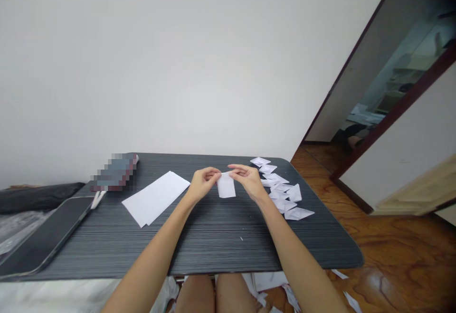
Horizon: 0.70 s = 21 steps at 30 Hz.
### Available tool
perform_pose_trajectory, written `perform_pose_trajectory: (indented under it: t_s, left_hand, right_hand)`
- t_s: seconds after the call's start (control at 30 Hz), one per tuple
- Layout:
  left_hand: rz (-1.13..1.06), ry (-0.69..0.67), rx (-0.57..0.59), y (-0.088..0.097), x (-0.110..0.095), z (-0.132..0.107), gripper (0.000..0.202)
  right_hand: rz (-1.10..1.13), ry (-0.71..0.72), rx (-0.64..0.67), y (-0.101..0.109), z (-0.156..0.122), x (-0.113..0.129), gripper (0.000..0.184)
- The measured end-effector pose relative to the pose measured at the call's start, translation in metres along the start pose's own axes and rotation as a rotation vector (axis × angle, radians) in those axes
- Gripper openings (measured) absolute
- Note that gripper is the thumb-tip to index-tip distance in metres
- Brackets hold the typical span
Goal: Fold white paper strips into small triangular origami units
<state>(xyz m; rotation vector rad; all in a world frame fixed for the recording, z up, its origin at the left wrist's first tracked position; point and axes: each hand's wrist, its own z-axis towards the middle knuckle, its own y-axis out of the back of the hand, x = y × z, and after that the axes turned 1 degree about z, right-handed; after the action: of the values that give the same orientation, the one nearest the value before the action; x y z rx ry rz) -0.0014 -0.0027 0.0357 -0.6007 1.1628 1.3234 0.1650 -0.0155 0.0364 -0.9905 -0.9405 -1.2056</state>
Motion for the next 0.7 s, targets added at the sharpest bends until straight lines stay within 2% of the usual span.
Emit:
perform_pose_trajectory:
  t_s: [0.1, 0.23, 0.3, 0.47, 0.7]
  left_hand:
    - [0.001, 0.046, 0.001, 0.0, 0.003, 0.0, 0.026]
    - [0.113, 0.004, 0.035, 0.0, 0.002, -0.004, 0.027]
    - [0.116, -0.001, 0.046, -0.002, -0.001, -0.006, 0.027]
    - [-0.086, 0.118, 0.011, -0.007, -0.001, -0.004, 0.027]
    - [-0.284, 0.27, 0.094, -0.011, 0.005, -0.004, 0.027]
  right_hand:
    - [-0.036, -0.004, 0.005, -0.001, -0.001, -0.001, 0.028]
    - [-0.217, -0.063, 0.124, 0.0, -0.001, -0.003, 0.021]
    - [-0.31, -0.046, 0.124, 0.0, 0.0, -0.005, 0.019]
    - [-0.395, 0.087, -0.05, -0.005, -0.001, -0.008, 0.02]
    - [-0.446, 0.171, -0.205, -0.006, -0.004, -0.005, 0.021]
